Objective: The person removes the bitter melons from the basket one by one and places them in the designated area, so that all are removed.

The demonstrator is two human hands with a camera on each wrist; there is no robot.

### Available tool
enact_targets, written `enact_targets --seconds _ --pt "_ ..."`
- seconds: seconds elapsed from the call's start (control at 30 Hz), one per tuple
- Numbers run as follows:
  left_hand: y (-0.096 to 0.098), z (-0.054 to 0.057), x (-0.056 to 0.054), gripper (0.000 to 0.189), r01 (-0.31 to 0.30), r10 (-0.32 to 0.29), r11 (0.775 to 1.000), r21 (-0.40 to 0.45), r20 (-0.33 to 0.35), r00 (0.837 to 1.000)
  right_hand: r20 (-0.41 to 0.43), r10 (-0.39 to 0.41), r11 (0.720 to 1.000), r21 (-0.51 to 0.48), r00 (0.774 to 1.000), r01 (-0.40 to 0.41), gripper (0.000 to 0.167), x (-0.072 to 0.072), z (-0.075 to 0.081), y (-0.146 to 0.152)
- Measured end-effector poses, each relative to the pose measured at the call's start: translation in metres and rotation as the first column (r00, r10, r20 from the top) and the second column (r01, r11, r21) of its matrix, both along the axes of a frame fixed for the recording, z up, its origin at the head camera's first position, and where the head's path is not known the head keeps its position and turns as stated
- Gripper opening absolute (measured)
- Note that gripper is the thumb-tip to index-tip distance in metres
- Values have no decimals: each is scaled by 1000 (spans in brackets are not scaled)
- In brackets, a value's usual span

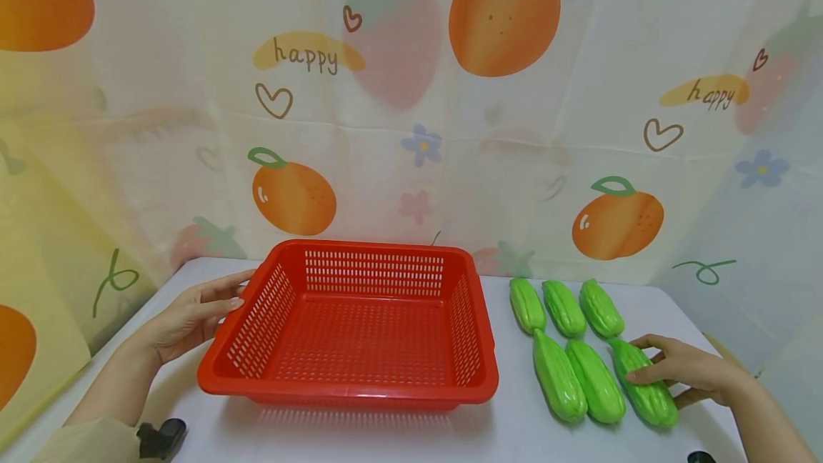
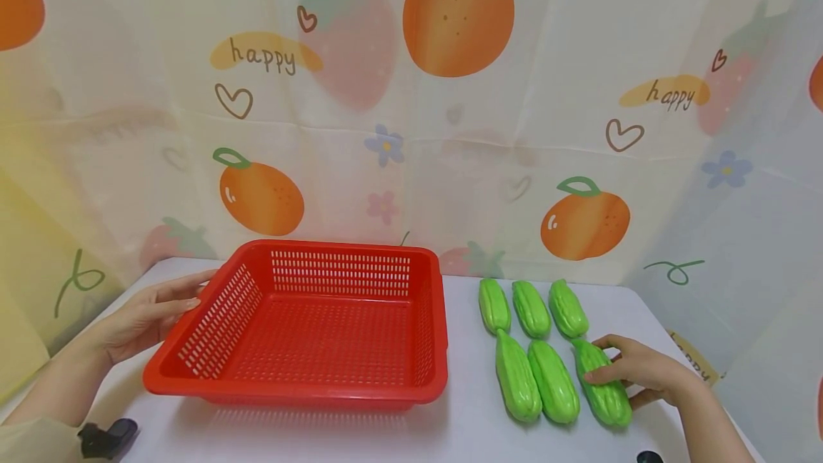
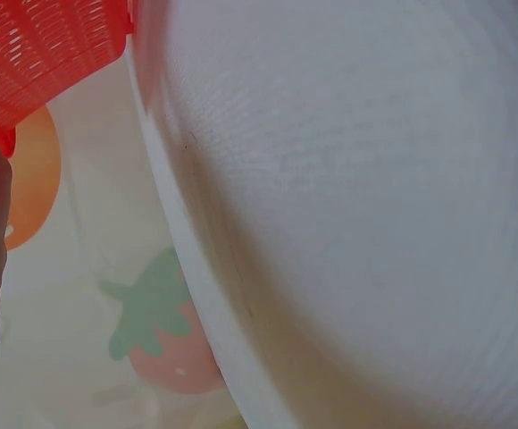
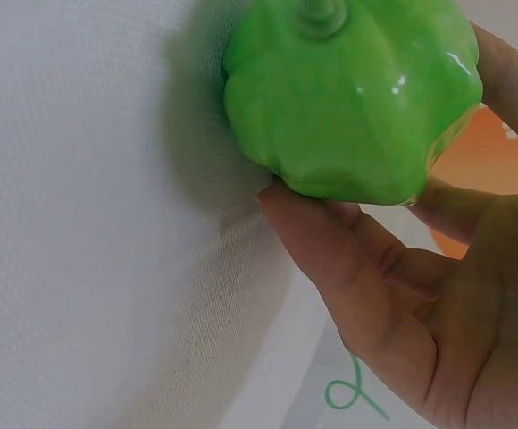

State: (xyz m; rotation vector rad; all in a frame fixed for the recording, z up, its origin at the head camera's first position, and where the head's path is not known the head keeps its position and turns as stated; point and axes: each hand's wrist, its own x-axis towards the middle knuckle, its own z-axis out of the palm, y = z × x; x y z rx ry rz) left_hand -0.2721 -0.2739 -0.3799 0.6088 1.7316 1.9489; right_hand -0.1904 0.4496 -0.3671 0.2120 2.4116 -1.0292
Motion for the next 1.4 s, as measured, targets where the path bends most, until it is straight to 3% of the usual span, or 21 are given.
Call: enact_targets --seconds 0.83,1.4 --pt "1 2 3 49 -31 31 999 -25 -10 999 -12 19 1000 -3 1000 -19 83 4 6 -2" --pt "0 1 1 48 -17 17 1000 -17 -4 1000 -18 16 1000 10 1000 -16 77 3 7 0"
